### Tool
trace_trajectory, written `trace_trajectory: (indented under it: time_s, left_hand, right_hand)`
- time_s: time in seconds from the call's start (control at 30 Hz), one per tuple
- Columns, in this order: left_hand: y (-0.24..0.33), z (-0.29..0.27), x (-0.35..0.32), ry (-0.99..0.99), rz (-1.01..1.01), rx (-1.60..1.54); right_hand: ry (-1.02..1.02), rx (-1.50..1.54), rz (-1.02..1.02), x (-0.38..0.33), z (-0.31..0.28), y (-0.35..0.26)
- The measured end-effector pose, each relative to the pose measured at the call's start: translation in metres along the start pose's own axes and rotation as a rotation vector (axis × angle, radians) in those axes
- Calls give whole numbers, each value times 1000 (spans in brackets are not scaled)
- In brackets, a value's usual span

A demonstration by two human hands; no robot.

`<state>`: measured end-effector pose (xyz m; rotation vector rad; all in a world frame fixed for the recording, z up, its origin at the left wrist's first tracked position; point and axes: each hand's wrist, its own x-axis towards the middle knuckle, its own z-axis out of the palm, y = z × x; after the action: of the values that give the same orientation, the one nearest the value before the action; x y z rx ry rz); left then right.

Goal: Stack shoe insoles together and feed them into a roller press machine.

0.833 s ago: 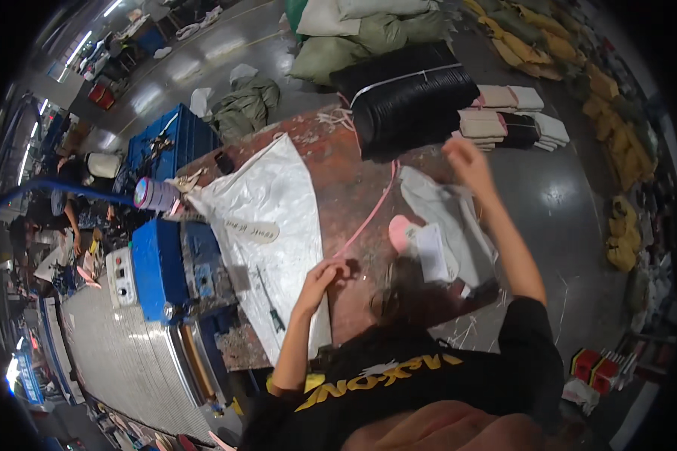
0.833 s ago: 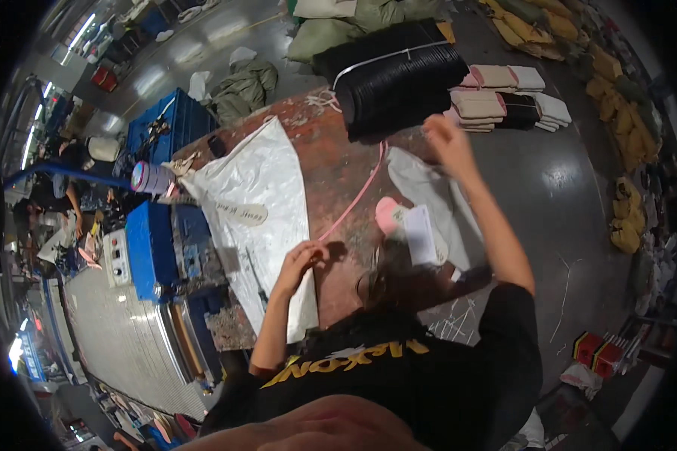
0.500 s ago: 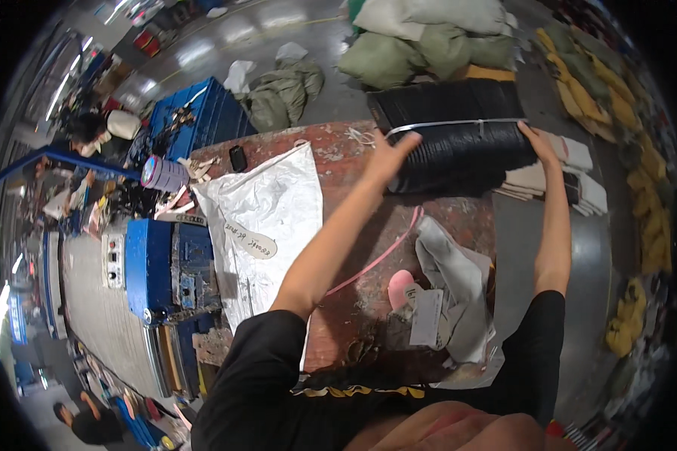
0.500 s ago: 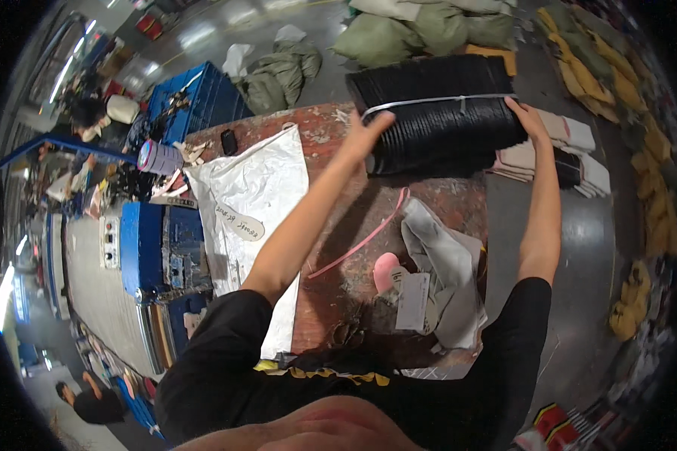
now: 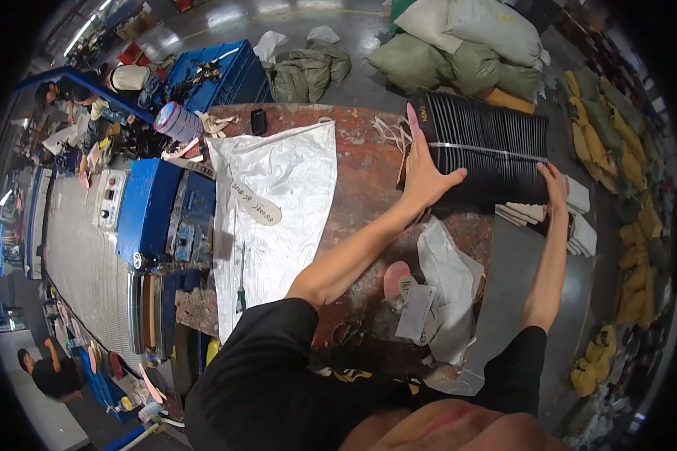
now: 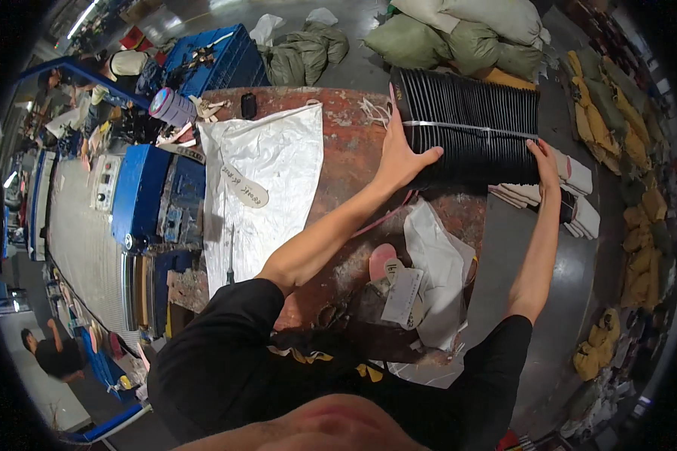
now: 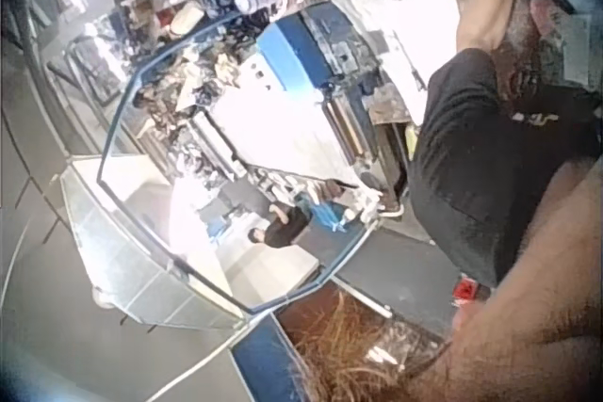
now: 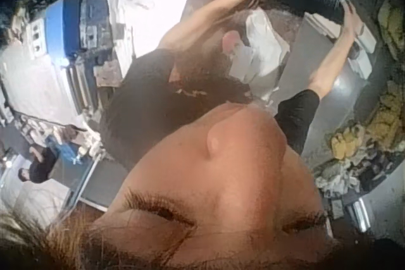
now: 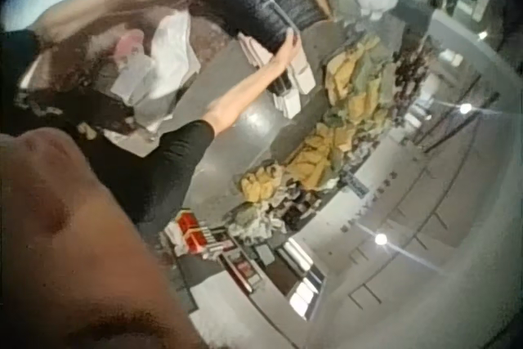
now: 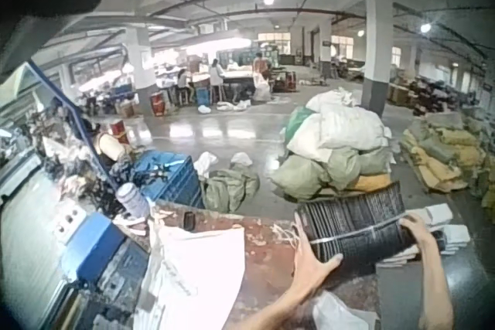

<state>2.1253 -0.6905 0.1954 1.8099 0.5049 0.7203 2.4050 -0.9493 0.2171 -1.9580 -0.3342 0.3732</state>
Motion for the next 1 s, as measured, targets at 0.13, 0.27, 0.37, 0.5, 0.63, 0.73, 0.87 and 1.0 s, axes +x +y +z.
trace_trajectory:
  time_s: [0.13, 0.27, 0.37, 0.5, 0.63, 0.73, 0.87, 1.0]
  left_hand:
    - [7, -6, -24, -28, -74, 92]
    - [18, -15, -43, -41, -41, 126]
    - [13, -18, -47, -27, -62, 46]
    - [-24, -10, -40, 63, -111, -26]
    - [-43, -2, -35, 125, -134, -40]
    - [-43, 9, -30, 118, -189, 67]
    - [-55, -3, -29, 179, -215, 82]
    - [-60, 4, -27, 253, -90, -2]
  right_hand:
    - [88, -120, 44, -20, 5, 25]
    - [70, -42, 47, -52, 12, 10]
    - [56, -112, 48, -55, 11, 12]
    - [33, -118, 51, -45, 21, 16]
    - [-56, -90, 92, -32, 7, 21]
    - [159, -339, -262, -33, 7, 30]
    - [135, -852, -984, -66, 79, -47]
    - [-167, -906, -1035, -84, 135, -68]
